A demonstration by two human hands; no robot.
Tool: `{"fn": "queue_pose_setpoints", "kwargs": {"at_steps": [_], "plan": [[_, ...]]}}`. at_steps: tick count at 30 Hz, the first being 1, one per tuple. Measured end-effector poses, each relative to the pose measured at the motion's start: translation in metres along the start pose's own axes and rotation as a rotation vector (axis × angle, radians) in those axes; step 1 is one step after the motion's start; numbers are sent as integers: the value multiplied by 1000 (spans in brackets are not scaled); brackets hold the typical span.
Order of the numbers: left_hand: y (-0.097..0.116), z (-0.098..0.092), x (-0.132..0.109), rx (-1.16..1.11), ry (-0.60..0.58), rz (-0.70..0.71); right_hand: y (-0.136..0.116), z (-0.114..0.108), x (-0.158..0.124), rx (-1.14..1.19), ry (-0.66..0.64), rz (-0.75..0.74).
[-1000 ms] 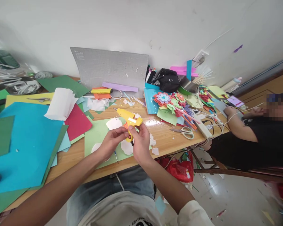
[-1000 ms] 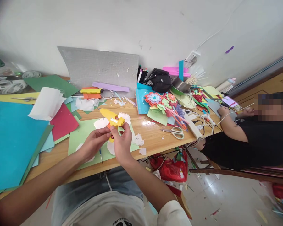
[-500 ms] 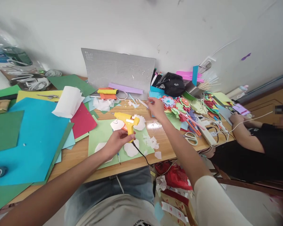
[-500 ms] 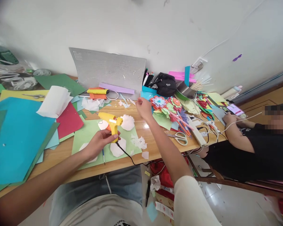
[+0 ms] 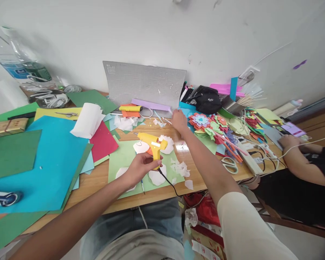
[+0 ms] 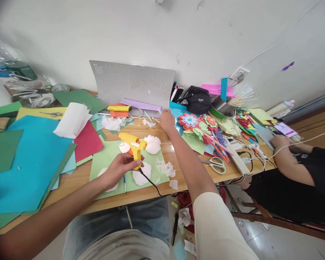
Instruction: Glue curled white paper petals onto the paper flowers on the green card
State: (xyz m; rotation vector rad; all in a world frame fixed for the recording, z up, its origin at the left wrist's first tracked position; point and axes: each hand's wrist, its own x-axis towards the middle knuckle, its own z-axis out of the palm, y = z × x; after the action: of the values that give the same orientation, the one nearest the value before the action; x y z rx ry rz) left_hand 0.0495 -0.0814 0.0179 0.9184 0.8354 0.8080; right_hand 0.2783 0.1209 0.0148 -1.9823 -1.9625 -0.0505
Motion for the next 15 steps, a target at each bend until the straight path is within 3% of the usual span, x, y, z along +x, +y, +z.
{"fn": "queue_pose_setpoints", "kwargs": {"at_steps": [4,7,11,15], "plan": [[-1,-1,0,-4,-18,-14,0,-39,6,108,388,68],[-2,-2,0,-12,-28,-13,0,-81,-11,341,671,20],[-2,-2,-1,-74,-56,-12,-16,-130,-85,818,937,-84],[0,1,-3,-130,-71,-24,-41,-146,-176,1101,978,-125]]}}
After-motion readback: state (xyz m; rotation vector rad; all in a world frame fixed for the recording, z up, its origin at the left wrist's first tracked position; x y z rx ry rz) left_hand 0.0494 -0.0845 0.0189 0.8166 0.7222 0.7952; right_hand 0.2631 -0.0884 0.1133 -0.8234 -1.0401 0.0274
